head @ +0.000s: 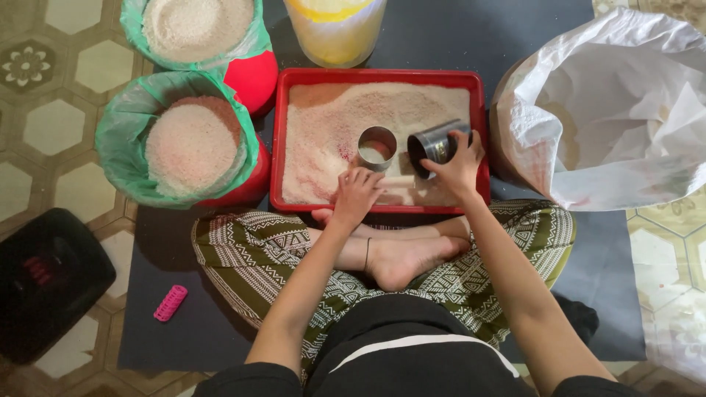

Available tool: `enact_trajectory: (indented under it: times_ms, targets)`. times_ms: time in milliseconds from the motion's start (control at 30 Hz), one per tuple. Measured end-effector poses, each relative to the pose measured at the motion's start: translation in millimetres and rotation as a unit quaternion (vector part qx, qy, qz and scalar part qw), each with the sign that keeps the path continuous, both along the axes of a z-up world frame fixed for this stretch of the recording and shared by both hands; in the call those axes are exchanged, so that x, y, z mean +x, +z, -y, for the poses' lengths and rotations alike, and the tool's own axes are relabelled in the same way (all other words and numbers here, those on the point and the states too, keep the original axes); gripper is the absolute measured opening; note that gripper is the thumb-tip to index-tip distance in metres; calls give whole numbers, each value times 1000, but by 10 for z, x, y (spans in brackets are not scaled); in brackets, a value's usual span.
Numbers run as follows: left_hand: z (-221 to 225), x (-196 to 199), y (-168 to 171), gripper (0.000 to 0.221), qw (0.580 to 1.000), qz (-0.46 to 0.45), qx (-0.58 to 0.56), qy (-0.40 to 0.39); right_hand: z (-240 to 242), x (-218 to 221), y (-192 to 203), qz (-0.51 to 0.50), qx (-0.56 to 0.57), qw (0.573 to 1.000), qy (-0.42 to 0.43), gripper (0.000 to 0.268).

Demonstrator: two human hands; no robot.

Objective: Measuring and transferring white powder from a tray into bags and containers using metal cups while sitting on the floor.

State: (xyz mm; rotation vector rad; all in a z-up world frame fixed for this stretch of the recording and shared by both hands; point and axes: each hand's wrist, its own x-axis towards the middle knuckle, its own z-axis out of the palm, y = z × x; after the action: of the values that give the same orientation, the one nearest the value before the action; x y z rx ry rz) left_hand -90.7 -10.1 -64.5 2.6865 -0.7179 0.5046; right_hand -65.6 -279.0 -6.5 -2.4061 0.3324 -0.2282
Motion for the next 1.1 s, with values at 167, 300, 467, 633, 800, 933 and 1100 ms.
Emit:
enact_trajectory:
  times_ms: [167,300,467,633,800,933,1100]
  targets:
    - [-14,182,-29,37,996,-13,-89,28,-72,-385,66,34,-29,999,20,95]
    - [7,477,91,39,993,35,-95,55,-276,-935,14,105,-63,992,23,72]
    - [62,982,356,39,993,81,-74,46,-160,-1221,-222,51,-63,996,-39,42]
    - [172,1251,563,39,995,99,-9,32,-137,-1222,-195,12,-84,996,-27,20]
    - [163,1339,411,36,997,47,47,34,-104,-1211,-234,-49,-28,998,3,14]
    - [142,1241,444,34,998,25,50,31,-120,-1214,-167,-57,-17,998,16,14]
    - [102,1016,530,28,998,-22,57,-3,-166,-1216,-19,-48,0,998,27,14]
